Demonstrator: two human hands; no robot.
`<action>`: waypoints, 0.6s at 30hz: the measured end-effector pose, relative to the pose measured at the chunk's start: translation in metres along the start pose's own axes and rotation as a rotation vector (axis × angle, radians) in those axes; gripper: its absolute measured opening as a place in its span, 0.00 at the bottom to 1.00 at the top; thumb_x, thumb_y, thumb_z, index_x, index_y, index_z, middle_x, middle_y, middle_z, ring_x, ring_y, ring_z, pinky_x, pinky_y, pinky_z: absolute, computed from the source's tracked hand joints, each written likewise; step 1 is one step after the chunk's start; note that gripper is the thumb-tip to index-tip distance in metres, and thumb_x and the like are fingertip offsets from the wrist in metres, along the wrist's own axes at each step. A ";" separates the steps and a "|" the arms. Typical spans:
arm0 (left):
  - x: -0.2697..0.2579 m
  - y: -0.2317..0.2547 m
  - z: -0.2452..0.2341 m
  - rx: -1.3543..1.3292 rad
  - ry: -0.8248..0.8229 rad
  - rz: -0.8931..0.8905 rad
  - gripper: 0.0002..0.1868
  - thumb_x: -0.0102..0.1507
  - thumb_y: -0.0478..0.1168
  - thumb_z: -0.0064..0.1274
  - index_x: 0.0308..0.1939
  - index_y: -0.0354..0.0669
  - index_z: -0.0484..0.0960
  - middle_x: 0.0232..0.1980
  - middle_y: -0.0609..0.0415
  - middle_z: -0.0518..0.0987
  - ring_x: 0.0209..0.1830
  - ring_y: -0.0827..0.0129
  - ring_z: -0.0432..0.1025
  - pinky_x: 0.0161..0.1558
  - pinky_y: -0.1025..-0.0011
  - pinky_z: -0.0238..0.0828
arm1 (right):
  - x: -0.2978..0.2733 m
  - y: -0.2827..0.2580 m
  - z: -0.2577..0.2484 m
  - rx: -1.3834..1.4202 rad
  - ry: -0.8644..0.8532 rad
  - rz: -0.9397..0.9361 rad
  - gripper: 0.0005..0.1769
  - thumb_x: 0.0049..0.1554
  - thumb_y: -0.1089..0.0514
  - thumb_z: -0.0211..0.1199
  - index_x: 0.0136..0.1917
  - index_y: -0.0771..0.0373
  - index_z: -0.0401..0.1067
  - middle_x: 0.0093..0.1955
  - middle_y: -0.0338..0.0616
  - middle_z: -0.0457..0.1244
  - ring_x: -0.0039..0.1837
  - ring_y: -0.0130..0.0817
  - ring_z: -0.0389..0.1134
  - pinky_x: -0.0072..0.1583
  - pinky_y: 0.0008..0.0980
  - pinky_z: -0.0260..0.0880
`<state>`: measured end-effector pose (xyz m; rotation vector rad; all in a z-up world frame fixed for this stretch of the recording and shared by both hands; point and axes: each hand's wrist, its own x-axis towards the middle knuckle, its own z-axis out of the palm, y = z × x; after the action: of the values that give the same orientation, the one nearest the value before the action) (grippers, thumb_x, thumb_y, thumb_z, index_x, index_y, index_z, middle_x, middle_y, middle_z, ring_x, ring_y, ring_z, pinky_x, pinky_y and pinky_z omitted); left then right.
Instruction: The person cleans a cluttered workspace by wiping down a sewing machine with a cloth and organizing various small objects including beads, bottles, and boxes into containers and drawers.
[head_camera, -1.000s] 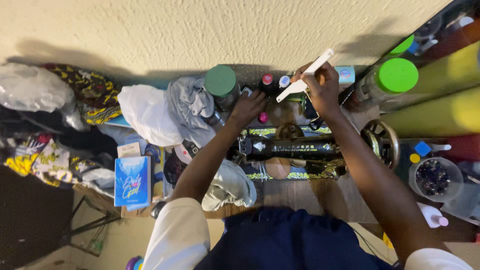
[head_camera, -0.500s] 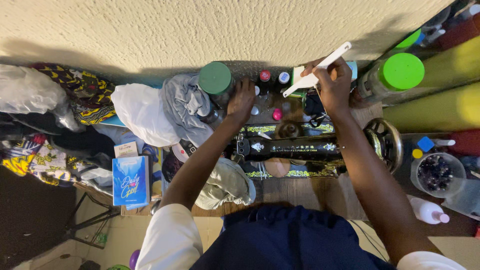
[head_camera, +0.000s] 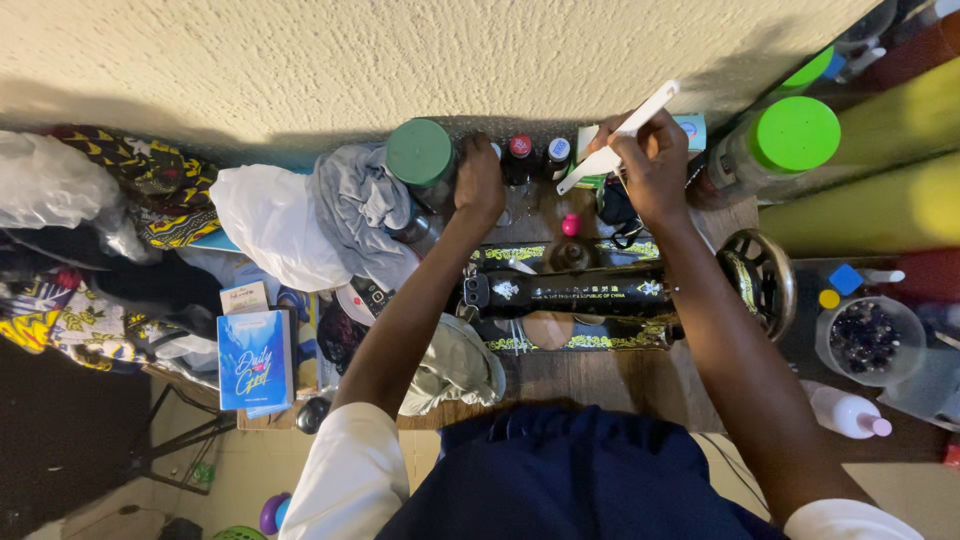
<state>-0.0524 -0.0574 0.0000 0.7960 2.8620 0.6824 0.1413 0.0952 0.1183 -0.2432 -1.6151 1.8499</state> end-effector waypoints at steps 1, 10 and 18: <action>0.001 -0.002 0.000 -0.002 -0.022 0.020 0.23 0.62 0.25 0.46 0.61 0.31 0.65 0.64 0.33 0.69 0.53 0.40 0.76 0.47 0.53 0.78 | -0.001 -0.001 0.000 -0.024 -0.002 0.017 0.06 0.61 0.73 0.55 0.52 0.68 0.66 0.47 0.49 0.68 0.51 0.37 0.72 0.57 0.36 0.73; -0.026 0.016 -0.060 0.034 -0.111 0.050 0.16 0.63 0.30 0.51 0.55 0.29 0.73 0.46 0.29 0.81 0.50 0.37 0.77 0.50 0.49 0.76 | 0.001 0.002 0.000 -0.073 -0.049 -0.065 0.05 0.63 0.73 0.55 0.52 0.69 0.66 0.47 0.48 0.68 0.52 0.36 0.72 0.60 0.36 0.73; -0.026 -0.021 -0.048 -0.105 -0.807 0.219 0.05 0.61 0.37 0.51 0.36 0.41 0.81 0.40 0.40 0.86 0.40 0.46 0.84 0.43 0.58 0.82 | -0.001 0.004 0.000 -0.095 -0.072 -0.066 0.06 0.62 0.73 0.54 0.52 0.69 0.66 0.46 0.47 0.68 0.50 0.33 0.72 0.56 0.32 0.73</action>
<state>-0.0493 -0.1056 0.0334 1.0705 2.0202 0.3915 0.1408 0.0942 0.1147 -0.1646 -1.7414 1.7527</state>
